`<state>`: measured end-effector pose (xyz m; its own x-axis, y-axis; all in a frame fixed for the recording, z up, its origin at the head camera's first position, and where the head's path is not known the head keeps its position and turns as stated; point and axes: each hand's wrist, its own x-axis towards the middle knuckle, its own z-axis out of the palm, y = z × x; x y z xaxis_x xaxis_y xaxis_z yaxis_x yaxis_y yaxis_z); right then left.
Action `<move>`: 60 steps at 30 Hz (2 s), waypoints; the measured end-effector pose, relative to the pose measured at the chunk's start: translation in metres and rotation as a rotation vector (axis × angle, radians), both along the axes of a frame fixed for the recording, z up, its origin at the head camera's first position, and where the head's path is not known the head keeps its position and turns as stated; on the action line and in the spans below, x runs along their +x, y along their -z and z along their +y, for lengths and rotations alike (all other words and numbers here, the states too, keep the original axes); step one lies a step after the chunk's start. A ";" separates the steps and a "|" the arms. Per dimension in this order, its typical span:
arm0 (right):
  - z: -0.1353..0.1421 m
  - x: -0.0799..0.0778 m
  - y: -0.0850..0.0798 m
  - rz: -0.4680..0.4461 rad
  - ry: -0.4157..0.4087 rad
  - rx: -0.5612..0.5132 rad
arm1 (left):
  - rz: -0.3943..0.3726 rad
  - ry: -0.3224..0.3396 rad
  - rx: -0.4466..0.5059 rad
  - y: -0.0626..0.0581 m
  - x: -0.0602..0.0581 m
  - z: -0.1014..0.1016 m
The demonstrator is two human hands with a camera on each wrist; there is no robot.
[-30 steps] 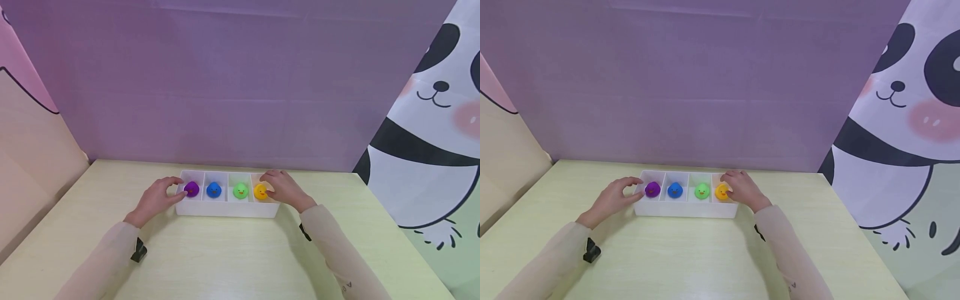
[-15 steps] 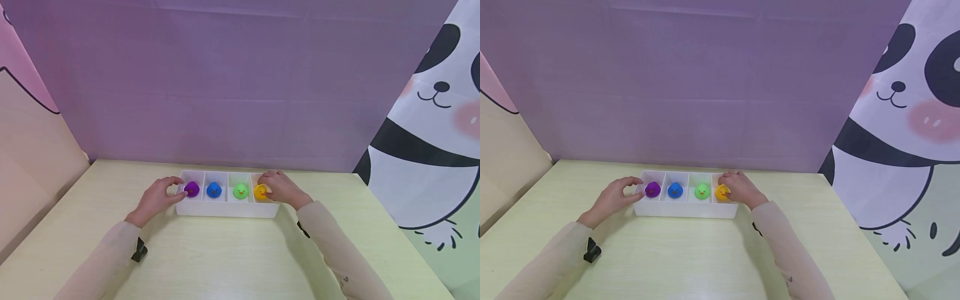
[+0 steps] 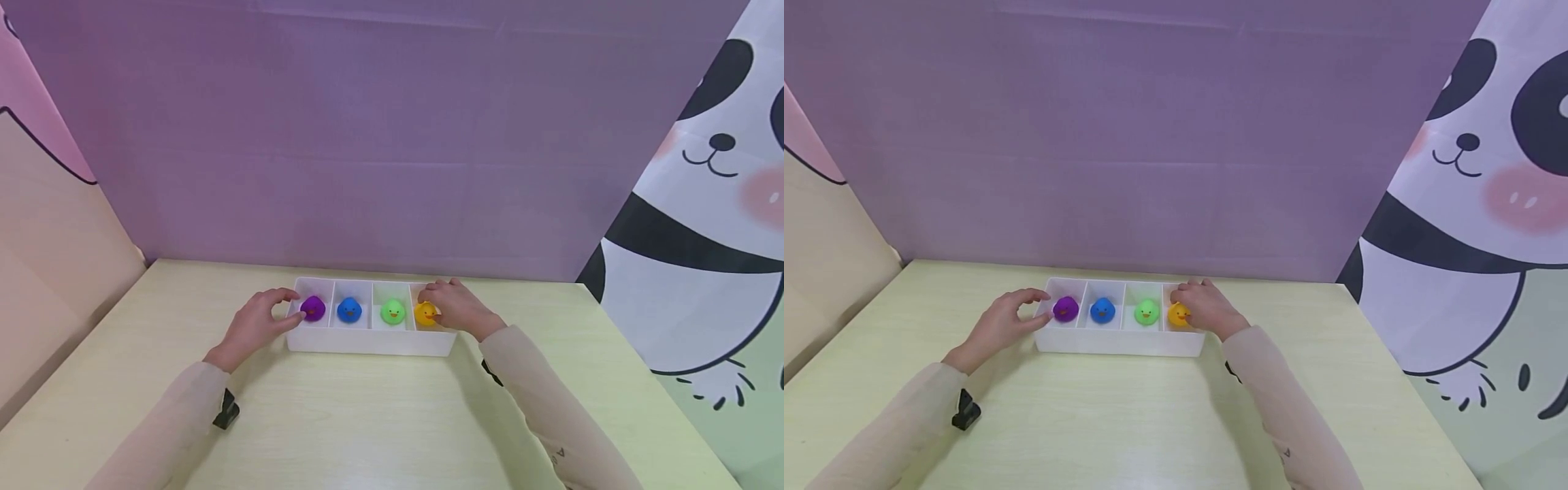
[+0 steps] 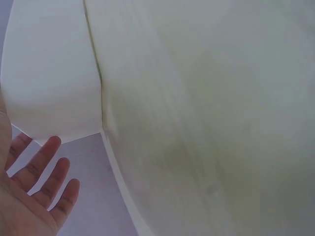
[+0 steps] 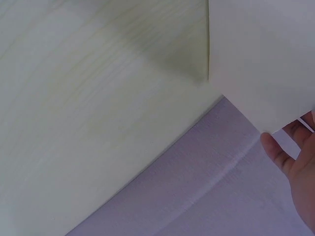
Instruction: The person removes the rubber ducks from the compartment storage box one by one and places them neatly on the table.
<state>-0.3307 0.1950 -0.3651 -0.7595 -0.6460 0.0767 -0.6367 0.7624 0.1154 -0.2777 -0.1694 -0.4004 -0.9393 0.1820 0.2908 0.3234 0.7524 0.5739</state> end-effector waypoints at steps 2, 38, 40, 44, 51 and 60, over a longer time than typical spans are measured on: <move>0.000 0.000 0.000 0.001 -0.001 0.006 | 0.004 0.001 0.006 0.001 0.000 0.000; 0.001 0.004 -0.014 0.093 -0.025 0.057 | 0.025 -0.018 -0.013 0.001 0.001 0.002; 0.001 0.005 -0.017 0.098 -0.027 0.059 | 0.030 -0.017 -0.010 0.001 0.000 0.002; 0.001 0.006 -0.020 0.117 -0.033 0.059 | 0.033 -0.013 -0.011 0.002 0.001 0.002; 0.002 0.008 -0.030 0.148 -0.068 0.040 | 0.030 -0.017 -0.019 0.001 0.002 0.002; 0.000 0.011 -0.046 0.178 -0.064 0.056 | 0.021 -0.009 -0.019 0.000 0.001 0.002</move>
